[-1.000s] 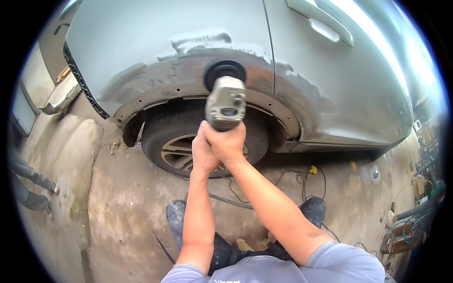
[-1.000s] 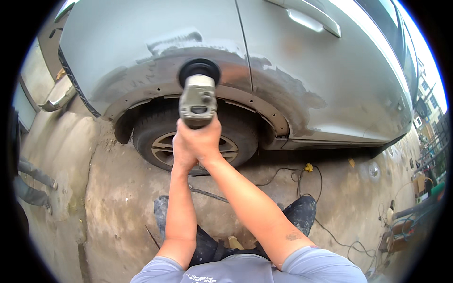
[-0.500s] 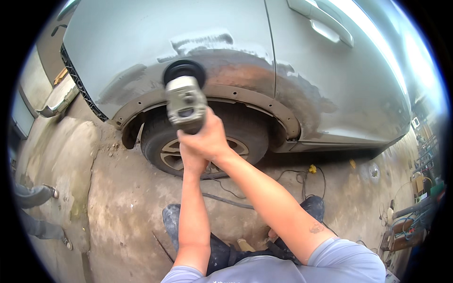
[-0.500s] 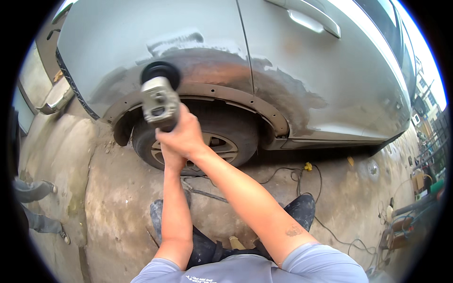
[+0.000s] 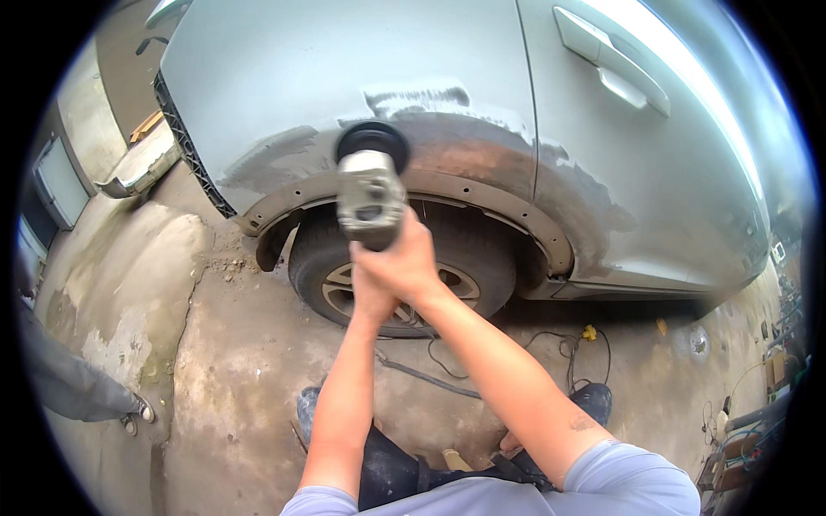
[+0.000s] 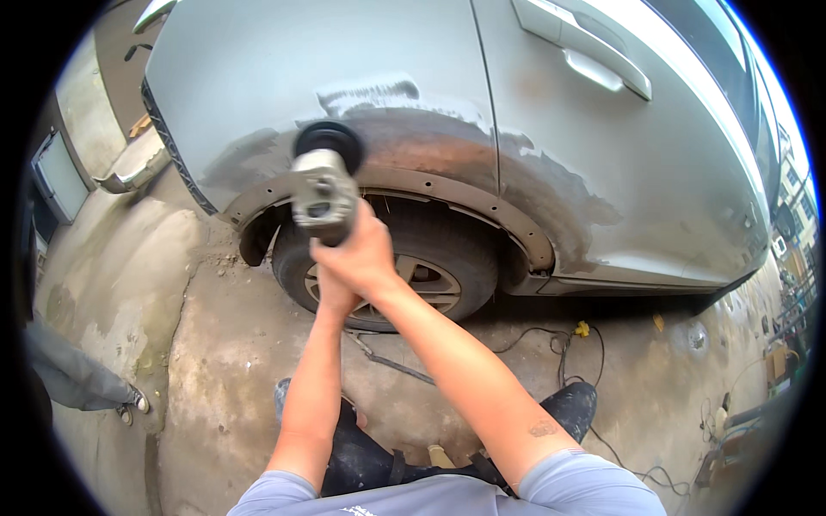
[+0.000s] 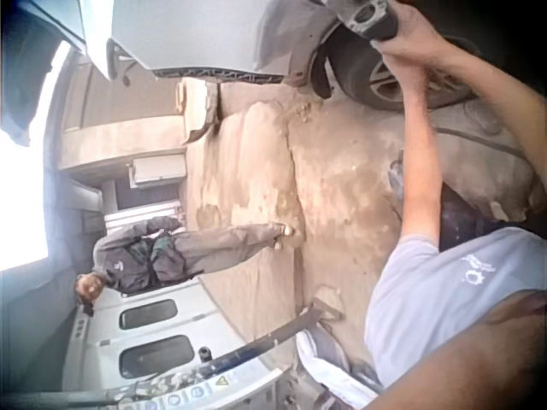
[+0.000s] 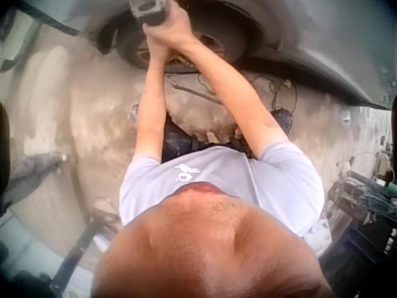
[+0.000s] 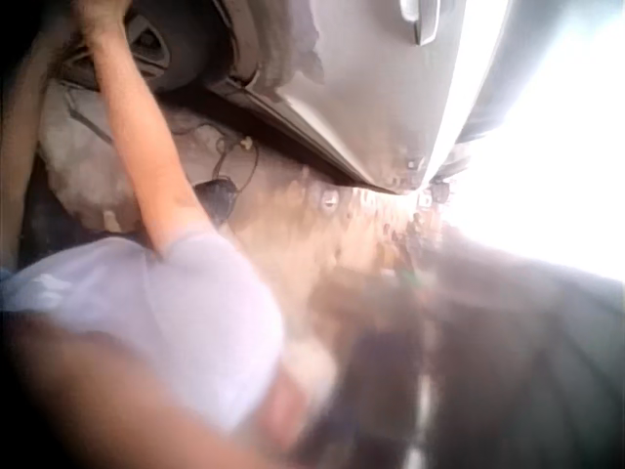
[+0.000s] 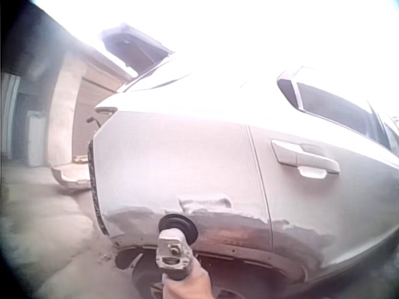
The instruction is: The person uses a hammer and dolly to tap and shape the rear quarter panel of a silver car, then uses an angle grinder to remove paint and smooth the surface. The person repeatedly checks the panel with their hand to assess the shape.
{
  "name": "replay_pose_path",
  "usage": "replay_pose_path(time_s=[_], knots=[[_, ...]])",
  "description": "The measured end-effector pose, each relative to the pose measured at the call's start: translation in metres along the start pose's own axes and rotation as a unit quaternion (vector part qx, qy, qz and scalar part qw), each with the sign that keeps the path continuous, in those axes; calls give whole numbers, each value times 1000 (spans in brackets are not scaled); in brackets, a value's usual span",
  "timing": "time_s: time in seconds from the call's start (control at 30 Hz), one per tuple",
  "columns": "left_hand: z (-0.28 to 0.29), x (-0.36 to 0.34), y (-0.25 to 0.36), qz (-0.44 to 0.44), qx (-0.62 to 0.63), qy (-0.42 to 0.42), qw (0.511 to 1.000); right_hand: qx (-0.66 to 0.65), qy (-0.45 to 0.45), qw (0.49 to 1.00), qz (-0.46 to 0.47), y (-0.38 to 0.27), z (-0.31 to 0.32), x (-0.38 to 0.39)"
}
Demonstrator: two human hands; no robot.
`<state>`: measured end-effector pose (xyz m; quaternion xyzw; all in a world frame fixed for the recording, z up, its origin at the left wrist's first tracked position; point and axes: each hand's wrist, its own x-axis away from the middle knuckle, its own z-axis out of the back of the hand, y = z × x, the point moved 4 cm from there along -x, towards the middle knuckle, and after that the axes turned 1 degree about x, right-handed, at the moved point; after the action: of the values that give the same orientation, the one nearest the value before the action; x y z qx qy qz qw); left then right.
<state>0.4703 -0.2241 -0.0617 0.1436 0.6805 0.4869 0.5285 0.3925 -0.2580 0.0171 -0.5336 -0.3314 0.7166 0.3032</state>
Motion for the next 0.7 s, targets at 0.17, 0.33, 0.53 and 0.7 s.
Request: replay_pose_path(time_s=[0.17, 0.33, 0.53, 0.7], knots=[[78, -21, -26, 148, 302, 72, 939, 112, -190, 973, -72, -43, -102, -31], [82, -22, 21, 126, 55, 11, 990, 83, -106, 987, -86, -50, -84, -21], [34, -16, 85, 138, -33, -122, 982, -88, 48, 989, -107, -53, 8, 3], [88, -13, 44, 255, 238, 56, 935, 187, -132, 969, -96, -79, -77, -27]])
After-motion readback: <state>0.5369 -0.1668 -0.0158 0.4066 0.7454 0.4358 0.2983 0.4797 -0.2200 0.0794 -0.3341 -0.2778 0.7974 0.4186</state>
